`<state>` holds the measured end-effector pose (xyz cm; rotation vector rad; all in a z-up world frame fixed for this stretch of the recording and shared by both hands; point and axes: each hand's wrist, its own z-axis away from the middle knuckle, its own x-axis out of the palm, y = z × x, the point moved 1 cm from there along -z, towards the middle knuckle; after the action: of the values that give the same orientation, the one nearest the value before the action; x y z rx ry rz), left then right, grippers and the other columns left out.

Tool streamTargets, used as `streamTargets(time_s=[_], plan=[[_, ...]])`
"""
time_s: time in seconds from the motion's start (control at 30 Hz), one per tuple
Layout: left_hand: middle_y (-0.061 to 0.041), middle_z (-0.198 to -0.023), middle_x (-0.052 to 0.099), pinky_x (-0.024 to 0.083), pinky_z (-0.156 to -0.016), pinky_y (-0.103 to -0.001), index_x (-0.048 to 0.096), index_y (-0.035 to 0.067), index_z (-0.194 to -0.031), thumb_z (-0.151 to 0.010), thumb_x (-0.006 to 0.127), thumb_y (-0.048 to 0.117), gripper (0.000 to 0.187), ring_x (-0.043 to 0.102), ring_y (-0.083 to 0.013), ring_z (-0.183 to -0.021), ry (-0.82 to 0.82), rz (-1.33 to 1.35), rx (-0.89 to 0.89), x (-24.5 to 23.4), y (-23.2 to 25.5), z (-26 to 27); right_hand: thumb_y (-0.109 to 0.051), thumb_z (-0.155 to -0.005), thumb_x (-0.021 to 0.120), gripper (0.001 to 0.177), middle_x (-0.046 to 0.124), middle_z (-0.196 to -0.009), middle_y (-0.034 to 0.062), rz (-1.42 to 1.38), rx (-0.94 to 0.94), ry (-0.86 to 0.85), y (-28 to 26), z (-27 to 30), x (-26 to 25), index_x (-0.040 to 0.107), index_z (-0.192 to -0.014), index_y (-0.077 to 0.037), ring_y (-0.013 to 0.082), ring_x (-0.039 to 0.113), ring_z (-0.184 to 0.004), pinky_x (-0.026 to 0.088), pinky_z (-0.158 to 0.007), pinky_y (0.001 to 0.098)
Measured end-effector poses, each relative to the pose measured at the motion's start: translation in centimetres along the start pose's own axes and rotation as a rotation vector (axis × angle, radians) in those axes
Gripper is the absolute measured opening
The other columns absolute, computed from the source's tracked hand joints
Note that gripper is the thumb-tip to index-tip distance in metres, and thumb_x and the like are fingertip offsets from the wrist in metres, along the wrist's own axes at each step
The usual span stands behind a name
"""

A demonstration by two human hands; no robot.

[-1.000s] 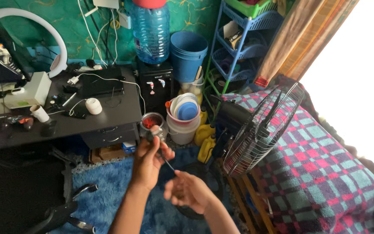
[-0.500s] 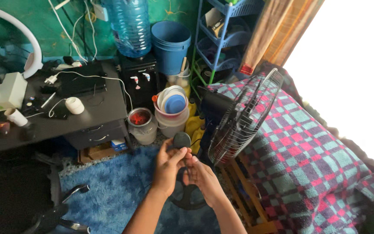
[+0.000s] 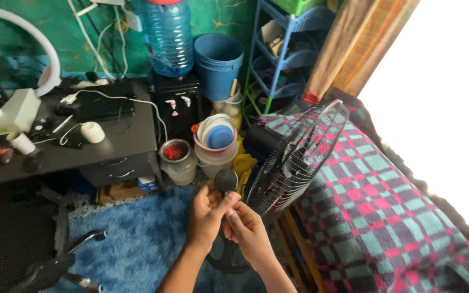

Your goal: The person assembles a table fan by attaching the fan blades to the motor shaft, securing them with a nut, and then fitting the front and rear wire cages. The person manually spins the blades to test the assembly and adjusts the fan head.

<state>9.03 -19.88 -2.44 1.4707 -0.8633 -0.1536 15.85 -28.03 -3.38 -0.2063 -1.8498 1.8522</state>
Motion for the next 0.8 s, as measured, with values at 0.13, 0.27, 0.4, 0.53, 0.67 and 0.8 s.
streamTargets(time_s=[0.13,0.27,0.4,0.53,0.67,0.8], plan=[[-0.010,-0.081,0.067,0.050,-0.059,-0.022,0.055,0.001,-0.102,-0.076,0.063,0.017,0.032,0.064,-0.0126,-0.065,0.158,0.006,-0.021,-0.2,-0.2,-0.6,-0.026,-0.090,0.043,0.027,0.048,-0.053,-0.0018,0.055,0.054,-0.087,1.0,-0.6,-0.7,0.059,-0.095,-0.005,0.0040,0.040,-0.044,0.031,-0.042,0.0176],[-0.010,-0.083,0.067,0.047,-0.050,-0.022,0.057,-0.001,-0.101,-0.078,0.062,0.018,0.030,0.061,-0.0127,-0.057,0.258,-0.036,0.055,-1.3,0.6,-1.5,-0.027,-0.093,0.041,0.034,0.046,-0.048,-0.0002,0.053,0.096,-0.197,2.1,-0.8,-0.5,0.059,-0.089,0.001,0.0052,0.039,-0.039,0.030,-0.038,0.0183],[-0.009,-0.080,0.068,0.042,-0.040,-0.022,0.054,0.007,-0.112,-0.075,0.063,0.019,0.040,0.056,-0.0114,-0.046,0.299,-0.134,0.099,-1.5,1.0,-2.9,-0.029,-0.092,0.038,0.036,0.047,-0.045,0.0017,0.065,0.167,-0.217,2.0,-1.6,0.3,0.057,-0.088,0.001,0.0073,0.041,-0.035,0.032,-0.035,0.0197],[-0.009,-0.081,0.067,0.042,-0.039,-0.021,0.056,0.004,-0.108,-0.079,0.060,0.021,0.034,0.055,-0.0108,-0.046,0.285,-0.060,0.126,-3.0,0.3,-4.6,-0.029,-0.093,0.037,0.036,0.046,-0.044,0.0022,0.089,0.153,-0.232,1.9,-2.4,1.2,0.057,-0.089,0.000,0.0078,0.040,-0.033,0.032,-0.034,0.0196],[-0.010,-0.085,0.068,0.045,-0.046,-0.020,0.055,0.000,-0.106,-0.081,0.061,0.020,0.032,0.060,-0.0114,-0.054,0.282,0.048,0.139,-5.8,0.5,-7.5,-0.029,-0.093,0.037,0.036,0.048,-0.044,0.0034,0.073,0.200,-0.258,2.6,-3.1,2.3,0.057,-0.090,0.001,0.0090,0.042,-0.033,0.032,-0.033,0.0201],[-0.010,-0.088,0.068,0.047,-0.048,-0.020,0.052,0.001,-0.115,-0.080,0.062,0.017,0.040,0.061,-0.0119,-0.059,0.280,-0.047,0.143,-7.7,1.8,-9.5,-0.029,-0.096,0.035,0.036,0.050,-0.047,0.0047,0.058,0.199,-0.338,3.3,-4.0,3.8,0.054,-0.090,0.002,0.0107,0.045,-0.036,0.035,-0.036,0.0204]])
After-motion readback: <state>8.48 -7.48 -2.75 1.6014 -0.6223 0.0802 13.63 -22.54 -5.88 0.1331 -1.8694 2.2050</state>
